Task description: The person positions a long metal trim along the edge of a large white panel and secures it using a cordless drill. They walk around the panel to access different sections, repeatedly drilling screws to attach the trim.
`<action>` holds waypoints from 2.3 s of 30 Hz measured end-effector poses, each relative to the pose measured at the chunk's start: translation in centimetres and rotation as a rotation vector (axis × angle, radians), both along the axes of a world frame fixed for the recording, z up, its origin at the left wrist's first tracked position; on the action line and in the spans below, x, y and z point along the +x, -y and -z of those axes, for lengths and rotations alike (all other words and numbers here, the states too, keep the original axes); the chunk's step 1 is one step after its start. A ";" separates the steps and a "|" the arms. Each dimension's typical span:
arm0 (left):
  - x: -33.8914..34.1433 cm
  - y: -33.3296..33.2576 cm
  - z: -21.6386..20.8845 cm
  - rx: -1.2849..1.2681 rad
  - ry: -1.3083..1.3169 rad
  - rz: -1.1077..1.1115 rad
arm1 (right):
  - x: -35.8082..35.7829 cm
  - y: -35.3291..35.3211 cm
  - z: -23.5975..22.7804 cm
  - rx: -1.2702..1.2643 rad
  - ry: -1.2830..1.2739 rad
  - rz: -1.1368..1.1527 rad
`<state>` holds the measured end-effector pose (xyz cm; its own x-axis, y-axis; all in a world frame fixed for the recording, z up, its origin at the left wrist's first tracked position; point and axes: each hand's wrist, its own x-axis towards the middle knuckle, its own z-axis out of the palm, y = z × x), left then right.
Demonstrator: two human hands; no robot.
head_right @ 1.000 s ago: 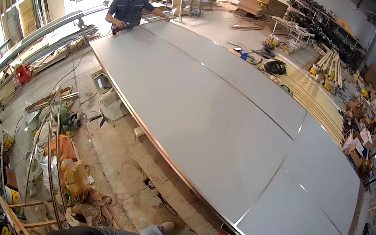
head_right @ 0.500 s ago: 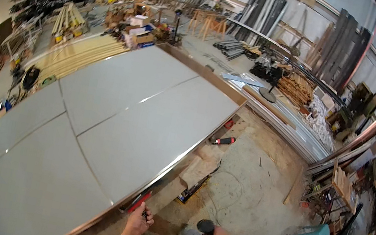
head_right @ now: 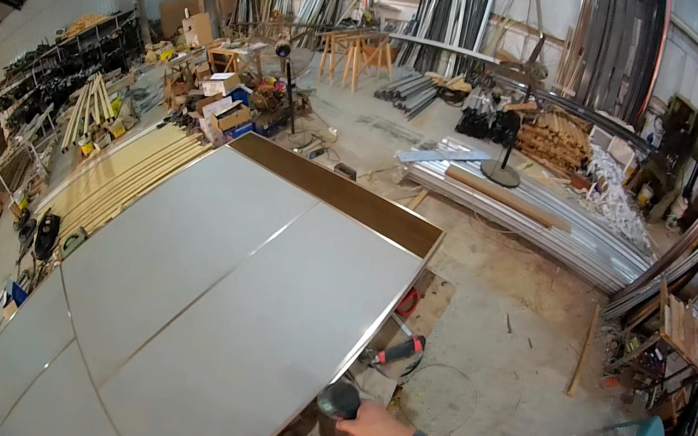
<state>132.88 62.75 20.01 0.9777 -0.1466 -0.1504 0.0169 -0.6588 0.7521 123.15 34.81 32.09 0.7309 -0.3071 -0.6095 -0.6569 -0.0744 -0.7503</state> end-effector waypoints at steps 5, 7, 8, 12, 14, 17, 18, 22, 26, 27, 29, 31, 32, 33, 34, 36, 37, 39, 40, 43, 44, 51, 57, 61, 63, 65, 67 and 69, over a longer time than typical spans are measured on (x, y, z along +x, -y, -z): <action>-0.3 -1.2 6.9 0.028 0.254 -0.107 | 4.9 5.2 -5.9 -0.068 0.059 -0.250; -1.4 1.1 4.3 -0.249 -0.170 -0.336 | 5.2 7.3 -4.8 0.016 0.028 -0.306; -1.6 1.9 3.7 -0.277 -0.223 -0.422 | 6.5 8.0 -6.4 0.137 -0.093 -0.322; 0.5 3.2 2.8 -0.440 -0.531 -0.602 | 7.9 8.5 -6.0 0.065 -0.030 -0.319; 2.8 2.6 2.3 -0.531 -0.729 -0.628 | 10.1 8.3 -4.5 0.023 -0.040 -0.368; 4.0 1.4 1.8 -0.371 -0.703 -0.523 | 11.4 7.4 -5.8 0.140 0.014 -0.262; 3.7 2.1 3.1 -0.162 -0.481 -0.386 | 11.8 7.4 -6.1 0.111 -0.018 -0.283; 5.7 3.0 5.1 0.076 -0.225 -0.258 | 13.0 7.0 -6.6 -0.002 -0.034 -0.360; 5.7 0.9 1.4 -0.452 -0.606 -0.270 | 9.5 6.0 -2.2 -0.112 0.107 -0.294; 5.9 0.0 0.1 -0.710 -0.857 -0.371 | 10.1 6.1 -6.2 -0.188 0.077 -0.364; 5.2 5.1 -14.4 -0.797 -1.041 -0.579 | 7.8 6.1 -8.9 -0.108 0.291 -0.229; 3.9 4.6 -11.0 -1.172 -1.199 -0.435 | 4.5 5.9 -8.3 -0.114 0.343 -0.166; 3.4 5.5 -12.5 -1.216 -1.299 -0.432 | 2.5 5.2 -8.7 -0.097 0.401 -0.120; 3.2 5.7 -12.3 -1.329 -1.319 -0.246 | 1.3 5.0 -9.4 -0.096 0.478 -0.078; 3.4 6.7 -11.1 -1.333 -1.311 -0.166 | 0.1 5.2 -10.0 -0.109 0.556 -0.028; 3.3 8.9 -10.5 -1.297 -1.224 -0.156 | -1.7 4.3 -10.2 -0.078 0.651 0.075; 3.1 9.6 -11.8 -1.256 -1.146 -0.246 | -2.4 3.5 -10.0 -0.031 0.693 0.093; 2.4 12.2 -15.2 -1.201 -1.071 -0.190 | -4.9 3.4 -8.6 -0.068 0.692 0.067; 2.1 13.2 -15.2 -1.232 -1.047 -0.128 | -6.3 3.5 -8.0 -0.091 0.754 0.083; 1.3 14.9 -15.7 -1.294 -0.998 -0.018 | -9.7 4.0 -7.7 -0.098 0.771 0.037; 0.6 14.9 -16.3 -1.267 -0.993 -0.072 | -10.9 4.0 -7.9 -0.159 0.785 -0.018; -4.1 16.2 -17.4 -1.472 -1.111 -0.167 | -13.4 4.6 -9.0 -0.148 0.748 -0.086; -4.8 15.8 -18.4 -1.348 -1.008 -0.089 | -15.0 4.1 -10.6 -0.155 0.727 -0.050; -4.5 14.1 -18.2 -1.161 -0.914 0.074 | -15.6 3.6 -11.0 -0.413 0.823 -0.189; -3.6 12.5 -16.3 -1.113 -0.926 0.148 | -15.8 3.2 -11.4 -0.308 0.715 -0.160; -3.4 11.9 -15.7 -1.115 -0.956 0.153 | -15.3 3.2 -11.4 -0.340 0.732 -0.216; -3.5 11.9 -16.3 -1.176 -1.003 0.106 | -14.2 3.5 -11.0 -0.528 0.877 -0.360; -3.8 12.7 -15.7 -1.213 -1.024 0.088 | -14.2 3.0 -11.2 -0.456 0.770 -0.288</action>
